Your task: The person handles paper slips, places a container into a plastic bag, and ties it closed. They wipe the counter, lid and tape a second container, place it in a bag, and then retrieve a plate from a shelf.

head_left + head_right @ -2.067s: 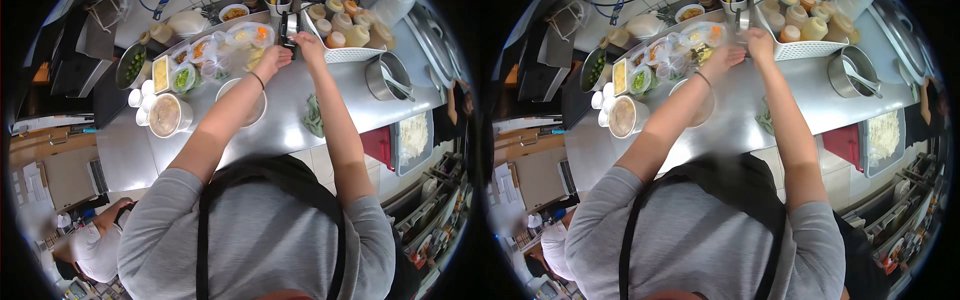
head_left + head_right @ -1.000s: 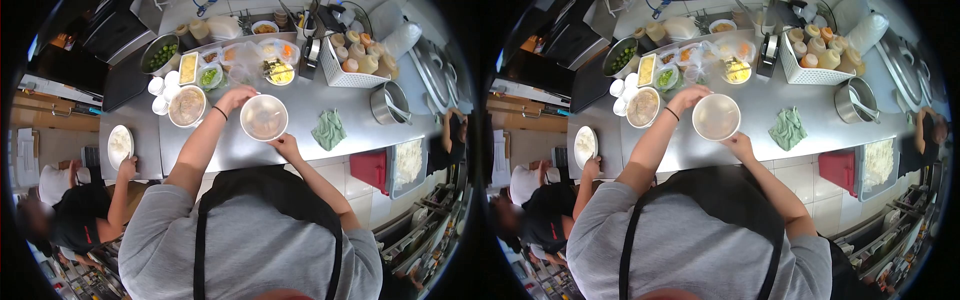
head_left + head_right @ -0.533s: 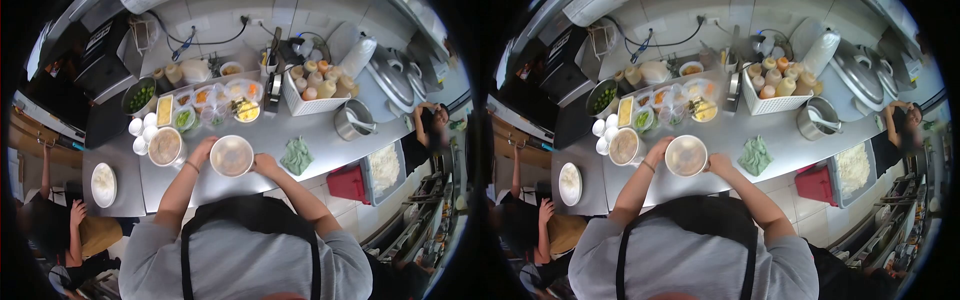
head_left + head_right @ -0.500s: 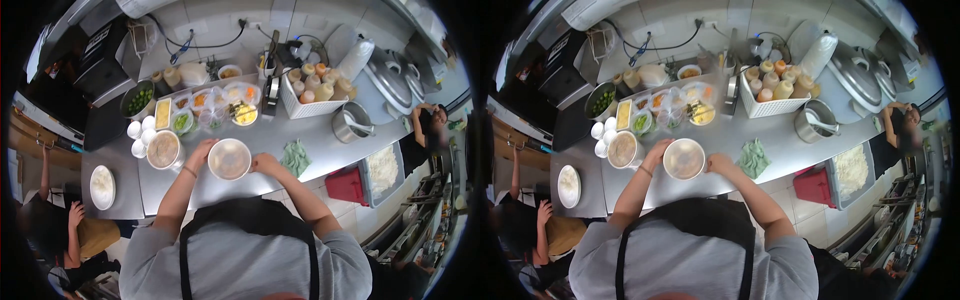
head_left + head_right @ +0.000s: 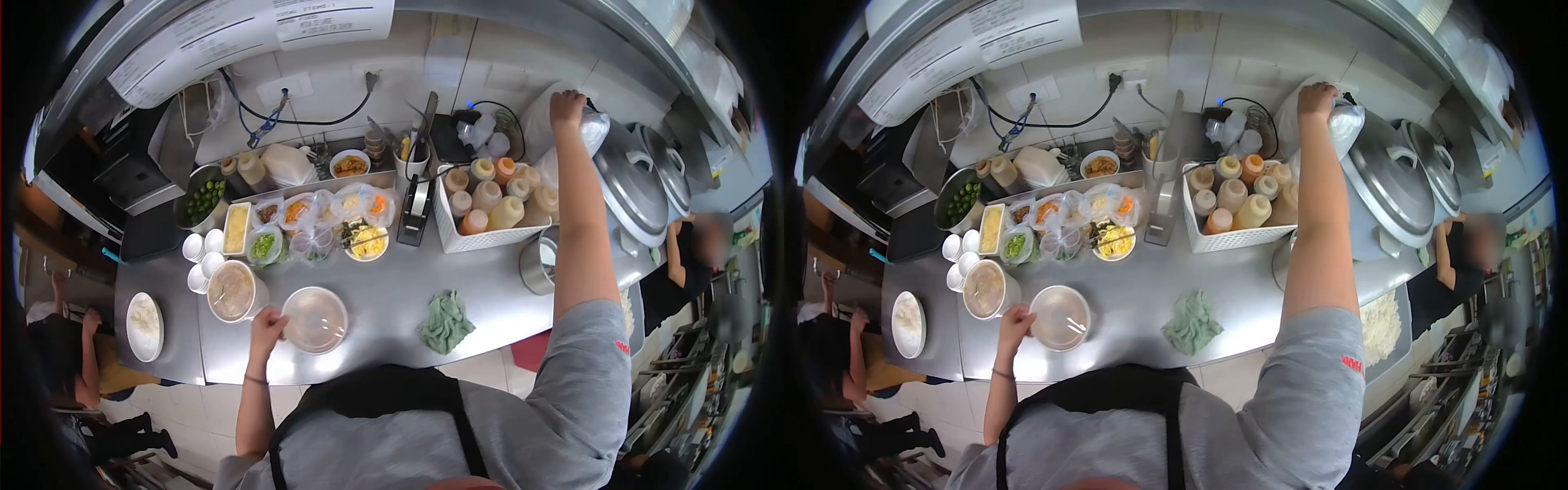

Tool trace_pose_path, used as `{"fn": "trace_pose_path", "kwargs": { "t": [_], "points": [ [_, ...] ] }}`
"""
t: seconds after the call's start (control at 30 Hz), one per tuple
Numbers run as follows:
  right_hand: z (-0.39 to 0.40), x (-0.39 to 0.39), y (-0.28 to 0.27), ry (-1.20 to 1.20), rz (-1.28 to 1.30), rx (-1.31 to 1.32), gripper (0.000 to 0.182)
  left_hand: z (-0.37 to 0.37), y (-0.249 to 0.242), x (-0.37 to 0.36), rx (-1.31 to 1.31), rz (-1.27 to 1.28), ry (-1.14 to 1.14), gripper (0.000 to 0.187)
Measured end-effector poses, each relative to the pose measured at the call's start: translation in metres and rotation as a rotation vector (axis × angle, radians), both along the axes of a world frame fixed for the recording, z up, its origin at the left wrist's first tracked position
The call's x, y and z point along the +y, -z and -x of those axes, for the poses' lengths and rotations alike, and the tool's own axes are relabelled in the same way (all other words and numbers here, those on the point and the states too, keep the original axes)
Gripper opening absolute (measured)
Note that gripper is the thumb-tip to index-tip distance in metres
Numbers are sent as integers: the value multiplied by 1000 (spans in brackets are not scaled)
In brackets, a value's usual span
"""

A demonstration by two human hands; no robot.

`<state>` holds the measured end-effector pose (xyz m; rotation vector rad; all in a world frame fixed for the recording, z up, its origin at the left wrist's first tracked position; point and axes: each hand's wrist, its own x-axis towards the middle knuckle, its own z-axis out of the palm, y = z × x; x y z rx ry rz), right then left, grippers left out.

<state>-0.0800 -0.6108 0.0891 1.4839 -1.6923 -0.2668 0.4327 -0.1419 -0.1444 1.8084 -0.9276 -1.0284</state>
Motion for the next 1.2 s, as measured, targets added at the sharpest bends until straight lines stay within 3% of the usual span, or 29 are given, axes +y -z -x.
{"fn": "trace_pose_path", "kwargs": {
  "t": [0.07, 0.13, 0.17, 0.23, 0.3, 0.33, 0.4, 0.43, 0.5, 0.53, 0.57, 0.63, 0.67, 0.7, 0.77, 0.83, 0.93, 1.07, 1.13, 1.2],
  "points": [
    [20, -20, -4, 22, -77, 47, 22, -4, -7, 21, 42, -54, -126, 18],
    [40, -41, -1, -166, -36, -198, 23, -9, -11, 35, 97, -76, -200, 19],
    [47, -51, -6, -177, -34, -186, 23, -11, -12, 39, 104, -90, -224, 18],
    [57, -69, -17, -207, 417, -676, 22, -15, -13, 43, 92, -99, -276, 18],
    [68, -66, -39, -562, 712, -815, 21, -13, -15, 42, 74, -115, -306, 18],
    [64, -59, -43, -565, 707, -817, 21, -13, -15, 42, 42, -100, -325, 20],
    [52, -44, -50, -952, 1016, -1539, 16, -11, -14, 41, 14, -87, -347, 21],
    [51, -46, -51, -951, 1008, -1544, 16, -9, -15, 40, 10, -88, -367, 23],
    [58, -57, -53, -1229, 1020, -1653, 13, -7, -21, 40, -2, -95, -391, 26],
    [66, -48, -73, -1519, 859, -1244, 16, -5, -24, 39, -34, -110, -389, 28],
    [53, -25, -88, -1518, 858, -1255, 16, -7, -27, 41, -67, -127, -388, 30],
    [-5, 38, -101, -1725, 698, -2039, 14, -12, -22, 44, -474, 3, -324, 37],
    [-25, 55, -80, -1637, 609, -1875, 13, -11, -27, 44, -683, 122, -287, 39],
    [-34, 59, -54, -1396, 561, -1750, 12, 2, -51, 36, -655, 87, -323, 42],
    [-99, 128, -12, -1410, 355, -1766, 12, 10, -58, 28, -763, 328, -288, 43],
    [-150, 204, 16, -1355, 91, -1787, 13, 35, -91, 17, -783, 375, -225, 45],
    [-195, 289, 46, -1412, -138, -2063, 4, 54, -89, 8, -804, 447, 44, 64],
    [-230, 376, 33, -1489, -165, -2361, 8, 85, -96, 5, -877, 402, 320, 99],
    [-238, 401, 20, -1677, -254, -2635, 12, 94, -93, 6, -856, 463, 355, 105],
    [-242, 422, -3, -1626, -353, -2777, 15, 97, -90, 1, -881, 541, 350, 103]
  ]
}}
